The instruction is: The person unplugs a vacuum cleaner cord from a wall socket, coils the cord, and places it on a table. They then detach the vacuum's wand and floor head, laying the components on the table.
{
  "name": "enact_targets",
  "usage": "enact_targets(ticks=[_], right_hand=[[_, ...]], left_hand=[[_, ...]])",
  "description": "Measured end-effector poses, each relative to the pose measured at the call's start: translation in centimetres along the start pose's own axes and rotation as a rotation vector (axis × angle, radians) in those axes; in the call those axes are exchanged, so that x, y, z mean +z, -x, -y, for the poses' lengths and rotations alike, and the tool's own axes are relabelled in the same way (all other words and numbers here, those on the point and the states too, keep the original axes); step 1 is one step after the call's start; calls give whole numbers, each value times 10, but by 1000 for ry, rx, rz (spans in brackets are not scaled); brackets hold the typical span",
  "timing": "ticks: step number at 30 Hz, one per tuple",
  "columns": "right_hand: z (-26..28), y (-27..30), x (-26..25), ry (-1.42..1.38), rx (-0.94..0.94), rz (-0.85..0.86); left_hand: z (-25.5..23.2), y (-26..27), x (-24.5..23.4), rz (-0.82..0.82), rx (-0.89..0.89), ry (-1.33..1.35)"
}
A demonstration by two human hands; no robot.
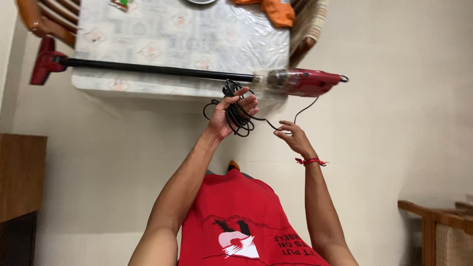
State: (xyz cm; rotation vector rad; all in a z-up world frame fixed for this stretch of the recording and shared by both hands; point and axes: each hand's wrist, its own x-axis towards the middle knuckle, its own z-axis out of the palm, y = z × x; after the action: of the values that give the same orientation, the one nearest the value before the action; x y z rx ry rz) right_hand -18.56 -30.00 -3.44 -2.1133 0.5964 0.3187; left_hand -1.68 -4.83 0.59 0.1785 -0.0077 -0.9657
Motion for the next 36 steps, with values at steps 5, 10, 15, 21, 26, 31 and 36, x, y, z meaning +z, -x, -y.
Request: enact_targets(ticks=[5, 10, 15, 21, 26, 31, 36], right_hand=[[-73, 5, -34, 233, -131, -561], [-94, 16, -87, -66, 65, -861], [-75, 12, -145, -1010, 168, -696], [-107, -42, -171, -758, 284, -706], [-165, -94, -167, -920, 336, -614], [-159, -125, -194, -1343, 70, -699], [-68, -128, -246, -1123, -99, -681]], left_hand=[[30, -26, 12, 74, -5, 54], [44, -45, 19, 123, -72, 30], [47, -70, 18, 135, -220, -108], [43, -115, 13, 178, -346, -96], [37, -160, 9, 84, -352, -242], [31, -202, 0, 134, -445, -235], [12, -229, -2, 67, -501, -348]])
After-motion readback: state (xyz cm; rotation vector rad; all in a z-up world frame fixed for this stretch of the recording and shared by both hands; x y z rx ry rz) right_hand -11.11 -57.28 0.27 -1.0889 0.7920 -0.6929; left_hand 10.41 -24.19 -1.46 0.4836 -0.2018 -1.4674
